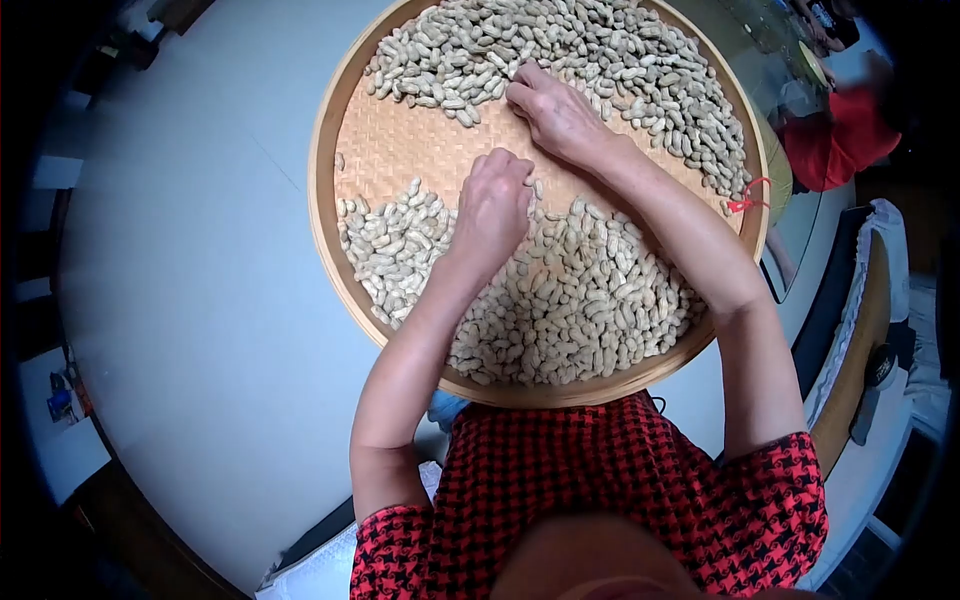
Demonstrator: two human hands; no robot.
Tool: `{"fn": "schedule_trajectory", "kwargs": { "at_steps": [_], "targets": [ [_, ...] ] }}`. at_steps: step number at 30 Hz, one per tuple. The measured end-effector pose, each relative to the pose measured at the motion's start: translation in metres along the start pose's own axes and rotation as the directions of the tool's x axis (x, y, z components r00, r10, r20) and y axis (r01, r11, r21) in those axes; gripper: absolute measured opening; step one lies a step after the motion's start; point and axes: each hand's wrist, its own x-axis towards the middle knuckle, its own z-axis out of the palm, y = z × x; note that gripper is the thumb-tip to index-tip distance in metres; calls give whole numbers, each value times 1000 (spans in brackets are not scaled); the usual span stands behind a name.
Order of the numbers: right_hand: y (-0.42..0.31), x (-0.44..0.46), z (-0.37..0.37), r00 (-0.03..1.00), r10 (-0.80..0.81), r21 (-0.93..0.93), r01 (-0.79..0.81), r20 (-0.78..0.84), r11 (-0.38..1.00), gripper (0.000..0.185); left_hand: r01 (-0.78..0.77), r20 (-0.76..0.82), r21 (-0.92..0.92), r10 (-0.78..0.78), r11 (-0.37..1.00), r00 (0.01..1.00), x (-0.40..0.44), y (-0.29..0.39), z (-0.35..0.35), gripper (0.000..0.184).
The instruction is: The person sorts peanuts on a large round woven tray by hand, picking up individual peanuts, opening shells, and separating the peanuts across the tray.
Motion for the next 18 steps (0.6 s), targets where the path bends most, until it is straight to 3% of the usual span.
{"fn": "schedule_trajectory", "kwargs": {
  "at_steps": [4, 7, 12, 14, 16, 18],
  "targets": [
    [3, -12, -7, 998, -44, 92, 40, 44, 995, 11, 56, -154, -48, -62, 997, 986, 6, -8, 2, 22],
    [4, -23, -13, 998, -50, 100, 45, 46, 994, 8, 89, -126, -40, -93, 995, 988, 8, -12, 5, 22],
    [-21, -64, -32, 995, 73, 276, -88, 64, 957, 3, 79, -90, -3, -79, 997, 993, 11, -8, 4, 17],
    [-41, -80, -48, 987, 69, 373, -120, 148, 920, 3, 113, -26, 56, -112, 992, 993, 13, -7, 5, 13],
    [-46, -95, -57, 990, 40, 402, -91, 132, 911, 4, 100, -4, 61, -100, 993, 995, 14, -5, 6, 12],
    [-47, -103, -64, 945, 222, 605, -324, 238, 727, 9, 91, 20, 71, -92, 993, 996, 13, -3, 6, 11]
  ]
}}
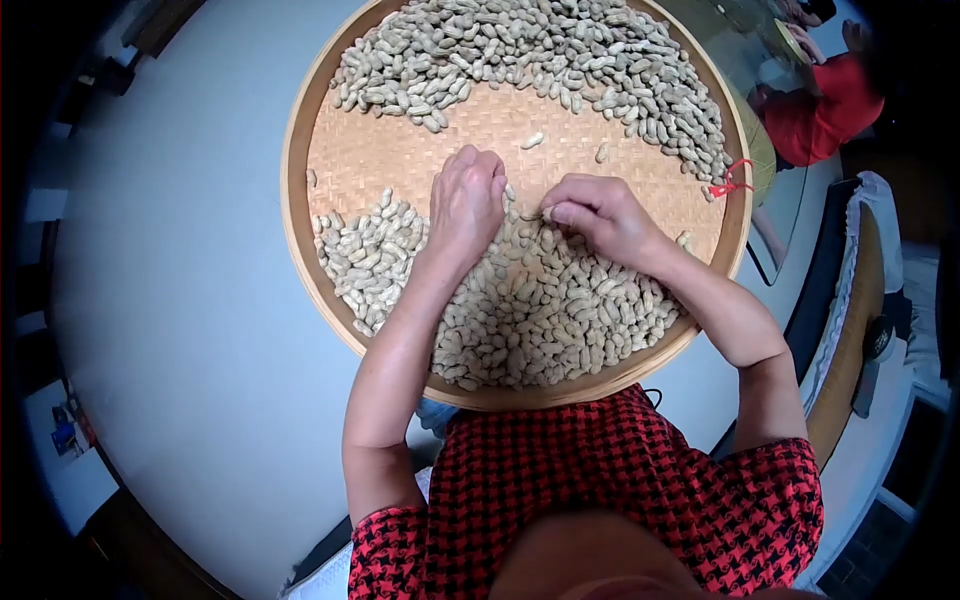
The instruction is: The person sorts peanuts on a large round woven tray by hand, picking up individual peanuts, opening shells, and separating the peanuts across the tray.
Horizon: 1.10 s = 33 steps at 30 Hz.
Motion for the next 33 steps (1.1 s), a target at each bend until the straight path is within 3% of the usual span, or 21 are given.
{"fn": "schedule_trajectory", "kwargs": {
  "at_steps": [1, 2, 4, 6, 8, 9, 11, 12, 13, 14, 15, 16, 18, 19, 20, 22, 25, 28, 30, 32, 33],
  "targets": [
    [0, -1, -4, 994, 106, 111, -107, 9, 988, 10, -7, 64, 3, 6, 1000, 998, -1, 1, -1, 11],
    [0, -1, -8, 994, 106, 110, -106, 8, 988, 10, -13, 126, 7, 12, 1000, 992, -3, 3, -2, 10],
    [-1, 0, -15, 916, 391, 475, -384, 87, 792, 10, -38, 220, -38, 45, 999, 974, -9, 11, -10, 10],
    [1, 3, -17, 908, 408, 497, -398, 94, 771, 11, -56, 315, -84, 80, 995, 946, -13, 17, -15, 10],
    [-1, 8, -13, 920, 388, 573, -288, -58, 768, 17, -50, 107, -302, 86, 952, 991, -13, 25, -14, 9],
    [0, 10, -12, 935, 352, 617, -248, -49, 746, 21, -50, 106, -300, 86, 952, 991, -12, 28, -14, 9],
    [-1, 13, -11, 949, 311, 599, -223, -47, 769, 20, 265, 296, -614, -95, 743, 950, -7, 32, -15, 10],
    [-2, 16, -11, 962, 268, 579, -194, -45, 792, 20, 259, 289, -615, -93, 745, 953, -6, 32, -14, 10],
    [-4, 19, -11, 964, 261, 575, -188, -47, 796, 20, 393, 379, -711, -153, 584, 913, -6, 29, -11, 10],
    [-7, 21, -11, 965, 261, 499, -212, -28, 840, 20, 510, 476, -766, -187, 393, 859, -5, 28, -9, 10],
    [-8, 23, -11, 965, 263, 419, -235, -11, 877, 20, 503, 471, -769, -182, 394, 863, -5, 28, -8, 10],
    [-5, 29, -13, 966, 260, 416, -231, -14, 880, 20, 499, 425, -800, -272, 333, 863, -5, 29, -8, 10],
    [14, 48, -17, 984, 130, 62, -123, -121, 990, 21, 485, 378, -831, -362, 273, 852, -5, 25, -7, 9],
    [20, 61, -16, 969, 21, -42, -32, -247, 999, 20, 430, 322, -885, -436, 176, 840, -4, 20, -6, 8],
    [25, 70, -18, 965, 36, -139, -74, -261, 987, 18, 359, 269, -930, -510, 85, 817, -3, 15, -6, 7],
    [30, 88, -14, 962, -91, -366, -10, -258, 930, 16, 291, 218, -953, -491, 78, 843, -3, 8, -8, 9],
    [26, 102, -2, 984, 4, -619, -115, -178, 777, 13, 241, 176, -969, -511, 62, 841, -4, 5, -13, 9],
    [30, 115, -2, 1000, -14, -729, -6, -21, 684, 12, 238, 186, -971, -525, 32, 831, -3, 4, -14, 9],
    [22, 127, -15, 1000, -28, -672, 29, 12, 740, 13, 225, 188, -974, -518, 9, 834, -3, 2, -14, 8],
    [12, 157, -35, 989, -35, -593, -58, -145, 803, 12, 215, 180, -977, -526, 6, 831, -3, 3, -17, 9],
    [13, 178, -52, 955, -137, -545, -31, -265, 838, 14, 209, 187, -978, -523, -17, 831, -3, 2, -16, 9]
  ]
}}
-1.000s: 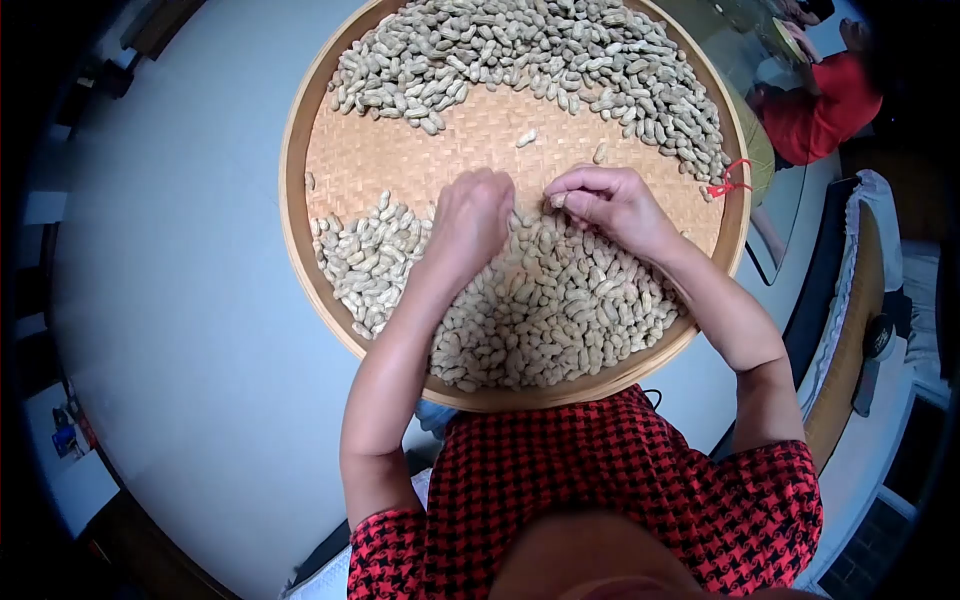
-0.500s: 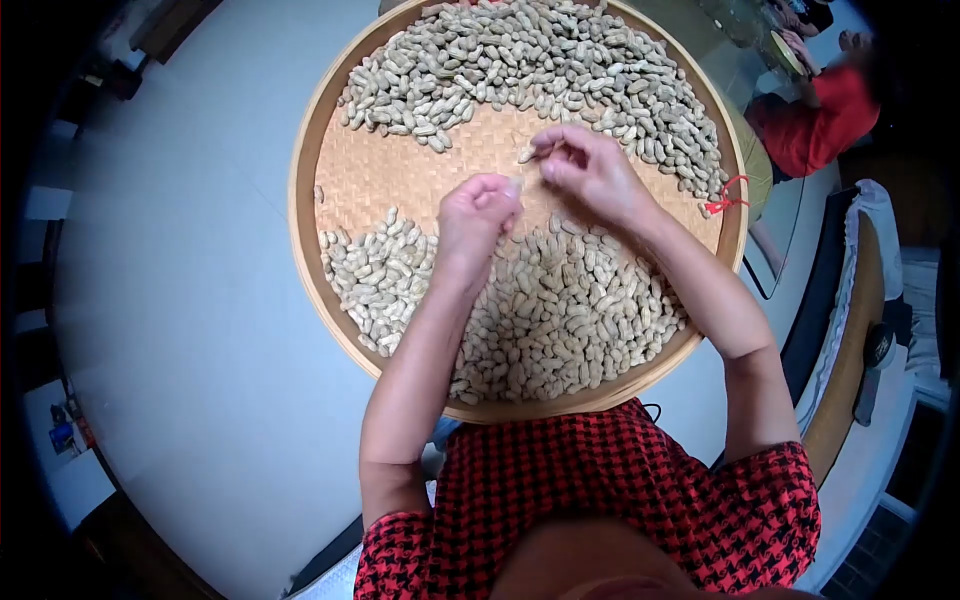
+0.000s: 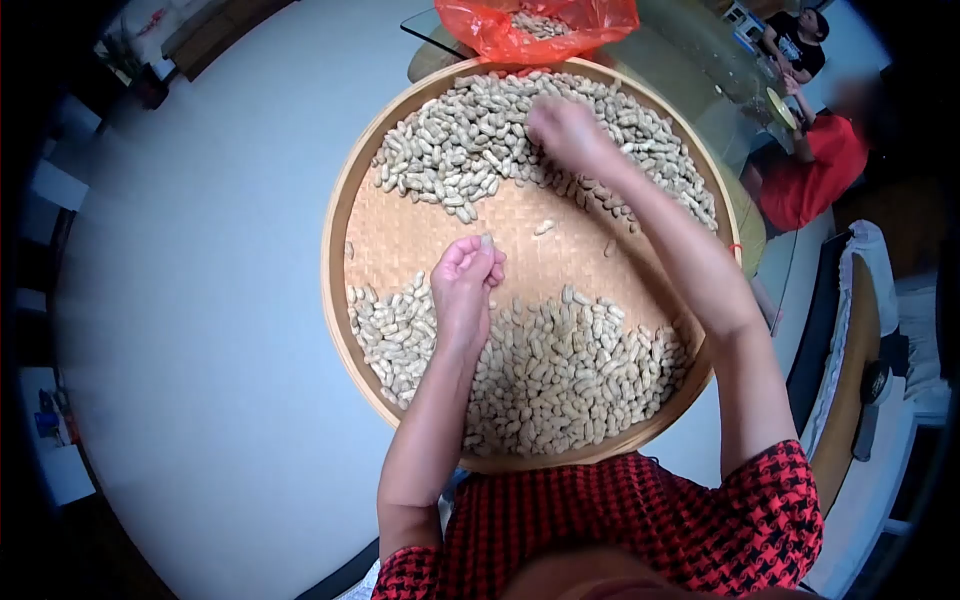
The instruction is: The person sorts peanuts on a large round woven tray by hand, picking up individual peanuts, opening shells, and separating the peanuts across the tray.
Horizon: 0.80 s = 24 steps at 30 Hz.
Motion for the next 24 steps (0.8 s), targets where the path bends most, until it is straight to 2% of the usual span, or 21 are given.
{"fn": "schedule_trajectory", "kwargs": {
  "at_steps": [1, 2, 3, 4, 5, 7, 8, 9, 11, 12, 13, 14, 15, 17, 19, 21, 23, 24],
  "targets": [
    [15, 30, -9, 988, -4, 68, 15, -156, 998, 17, 12, 0, -21, -12, 1000, 1000, 0, -1, 0, 9],
    [30, 64, -26, 989, 82, 100, -69, -124, 993, 20, 15, -5, -20, -15, 1000, 1000, 0, -2, 0, 9],
    [55, 87, -31, 970, -9, 205, 60, -244, 977, 25, 7, 10, -6, -7, 1000, 1000, 1, -3, 0, 10],
    [73, 105, -30, 958, 89, 250, -19, -271, 968, 50, 0, 22, 4, 0, 1000, 1000, 2, -4, 0, 11],
    [102, 123, -16, 928, 196, 233, -124, -318, 965, 54, 11, 1, -1, -11, 1000, 1000, 1, -5, 2, 11],
    [60, 93, -25, 977, 107, 319, -43, -186, 947, 57, -63, 34, 13, 62, 998, 997, -1, -4, 3, 13],
    [47, 72, -28, 993, -109, 315, 93, 36, 945, 30, -92, 41, 18, 91, 996, 995, -1, -5, 2, 17],
    [28, 45, -18, 992, -108, 314, 82, 64, 946, 32, -87, 20, 14, 87, 996, 996, -1, -5, 1, 17],
    [-8, -13, -6, 961, -98, 438, -25, 257, 899, 30, -174, 49, 62, 171, 983, 984, 1, -5, 0, 17],
    [-24, -38, -6, 916, -56, 531, -179, 397, 829, 28, -167, 40, 62, 165, 984, 986, 0, -5, 0, 17],
    [-39, -60, -8, 877, 4, 547, -303, 480, 780, 27, -197, 35, 104, 195, 975, 980, 0, -5, 1, 16],
    [-43, -76, -2, 895, -39, 607, -269, 444, 748, 25, -226, 36, 149, 223, 963, 974, -1, -5, 2, 14],
    [-49, -88, -1, 881, 53, 663, -393, 471, 638, 22, -224, 43, 152, 220, 963, 975, -3, -5, 4, 14],
    [-57, -102, -2, 874, 92, 752, -460, 477, 473, 20, -183, 46, 178, 178, 967, 983, -6, -5, 10, 10],
    [-57, -109, 0, 902, 101, 776, -415, 420, 475, 19, -202, 69, 248, 191, 947, 979, -9, -4, 16, 9],
    [-59, -116, -1, 896, 172, 825, -445, 410, 349, 17, -213, 77, 318, 198, 924, 977, -14, -8, 18, 8],
    [-59, -118, -2, 887, 199, 809, -463, 417, 363, 15, -370, 139, 405, 343, 836, 929, -15, -10, 18, 8],
    [-56, -119, -2, 888, 191, 802, -460, 418, 382, 15, -373, 142, 407, 346, 834, 928, -15, -9, 18, 8]
  ]
}}
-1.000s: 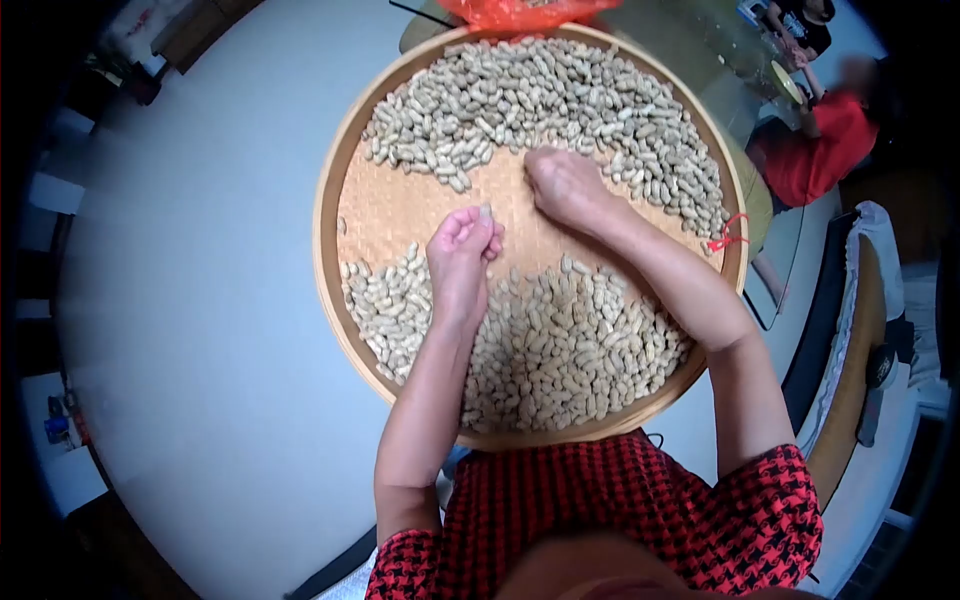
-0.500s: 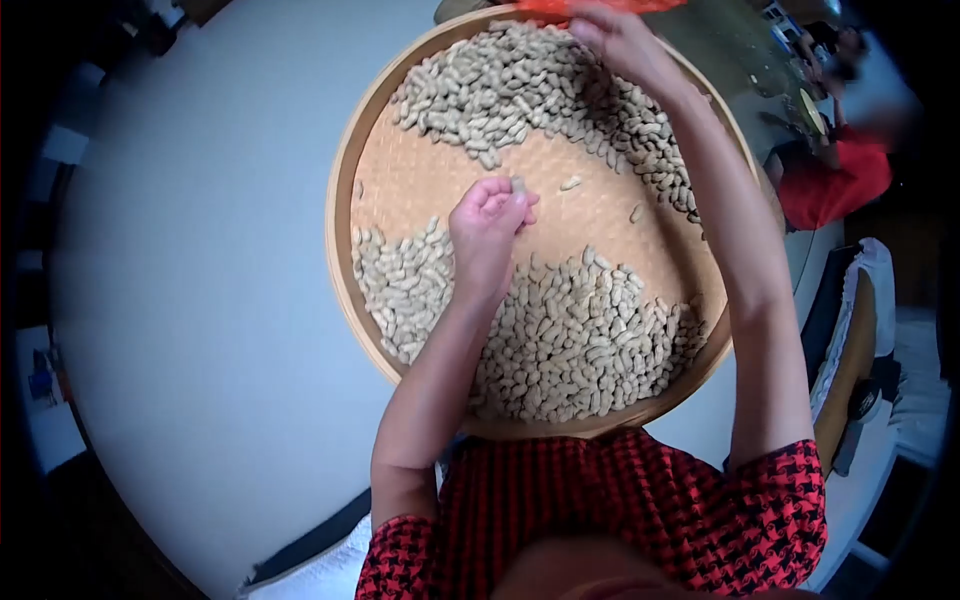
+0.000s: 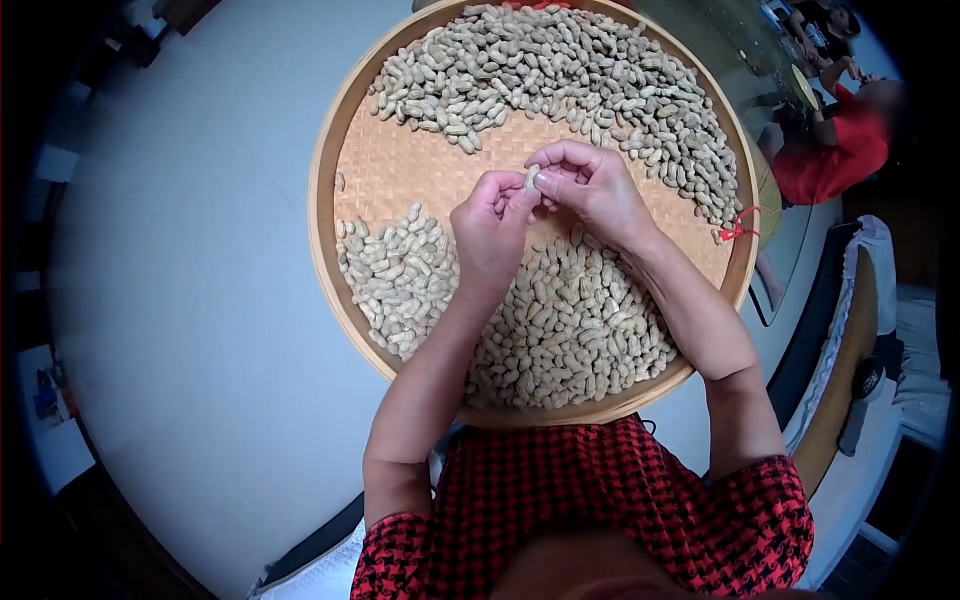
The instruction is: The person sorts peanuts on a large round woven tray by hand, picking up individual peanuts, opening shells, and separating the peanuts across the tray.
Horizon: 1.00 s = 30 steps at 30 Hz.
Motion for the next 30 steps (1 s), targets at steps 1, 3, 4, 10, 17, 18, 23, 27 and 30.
{"fn": "schedule_trajectory", "kwargs": {
  "at_steps": [1, 3, 4, 10, 17, 18, 23, 27, 30],
  "targets": [
    [0, -1, -2, 1000, -2, -21, 2, 6, 1000, 14, -35, 33, 61, 33, 998, 999, 0, -1, -1, 10],
    [2, -5, 1, 999, -46, -29, 46, -16, 999, 14, -61, 74, 117, 52, 991, 996, -2, -1, 0, 13],
    [3, -8, 3, 995, -91, -39, 90, -29, 995, 14, -131, 90, 216, 114, 968, 989, -1, 0, 0, 17],
    [10, -14, 14, 988, -108, 43, 113, -115, 993, 13, -54, 25, 161, 50, 985, 998, -2, -12, 4, 28],
    [13, -15, 10, 992, -37, 201, 60, -118, 978, 17, 187, 210, -397, -110, 898, 971, 3, -2, 0, 29],
    [16, -14, 8, 994, -50, 202, 69, -100, 977, 18, 191, 209, -398, -114, 897, 971, 3, -2, -1, 29],
    [13, -13, 8, 995, -58, 198, 74, -84, 977, 22, 243, 280, -424, -129, 873, 951, 7, -3, -6, 29],
    [14, -12, 9, 996, -36, 232, 53, -77, 971, 23, 308, 251, -489, -207, 816, 946, 8, -7, -6, 30],
    [15, -12, 9, 997, 2, 259, 18, -73, 966, 24, 370, 283, -504, -255, 780, 924, 8, -4, -8, 30]
  ]
}}
